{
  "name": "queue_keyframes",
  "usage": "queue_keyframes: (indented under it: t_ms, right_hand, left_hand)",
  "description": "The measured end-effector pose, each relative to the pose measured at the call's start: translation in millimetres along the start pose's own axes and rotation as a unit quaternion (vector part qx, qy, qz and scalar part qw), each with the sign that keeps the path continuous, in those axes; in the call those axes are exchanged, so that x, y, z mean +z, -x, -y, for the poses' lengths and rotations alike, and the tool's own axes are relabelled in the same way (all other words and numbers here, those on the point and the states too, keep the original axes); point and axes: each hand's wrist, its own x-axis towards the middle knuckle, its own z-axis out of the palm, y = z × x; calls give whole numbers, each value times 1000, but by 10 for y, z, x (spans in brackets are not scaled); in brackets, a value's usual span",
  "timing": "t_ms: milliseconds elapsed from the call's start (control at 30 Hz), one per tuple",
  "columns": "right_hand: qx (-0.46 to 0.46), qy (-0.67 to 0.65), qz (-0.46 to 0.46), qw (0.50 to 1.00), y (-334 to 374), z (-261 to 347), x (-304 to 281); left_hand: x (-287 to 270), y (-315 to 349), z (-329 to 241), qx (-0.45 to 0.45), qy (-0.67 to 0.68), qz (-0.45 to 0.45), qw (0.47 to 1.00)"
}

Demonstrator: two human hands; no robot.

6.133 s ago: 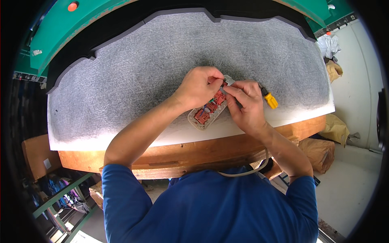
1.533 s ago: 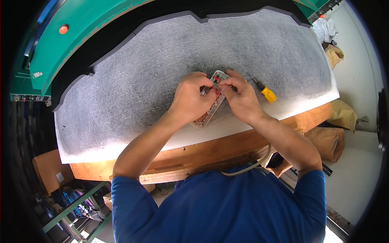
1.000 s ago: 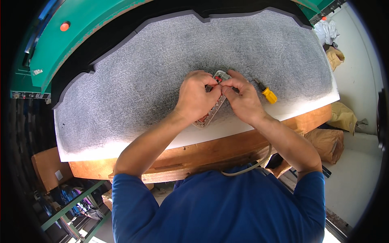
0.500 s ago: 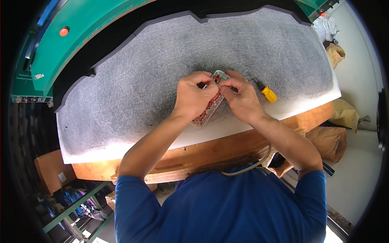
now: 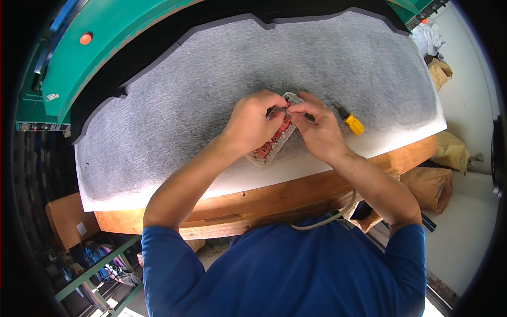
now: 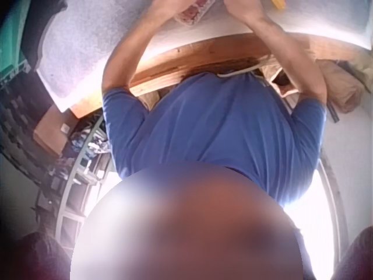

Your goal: Repairing an electrical power strip by connecting and securing internal wires.

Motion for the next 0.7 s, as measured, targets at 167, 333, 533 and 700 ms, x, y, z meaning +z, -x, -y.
queue_keyframes:
  t_ms: [167, 333, 533, 700]
  right_hand:
    - [-1, 9, 4, 1000, -9, -34, -11]
    - [0, 3, 6, 1000, -2, -32, -16]
    - [3, 0, -8, 1000, -2, -12, 0]
    - [-9, 10, -5, 1000, 0, -35, 7]
  left_hand:
    - [9, -31, 12, 0, -16, 11, 1000]
    - [5, -43, 111, -23, 55, 36, 998]
    - [7, 9, 68, -97, 113, 35, 988]
    - [41, 43, 94, -69, 120, 11, 990]
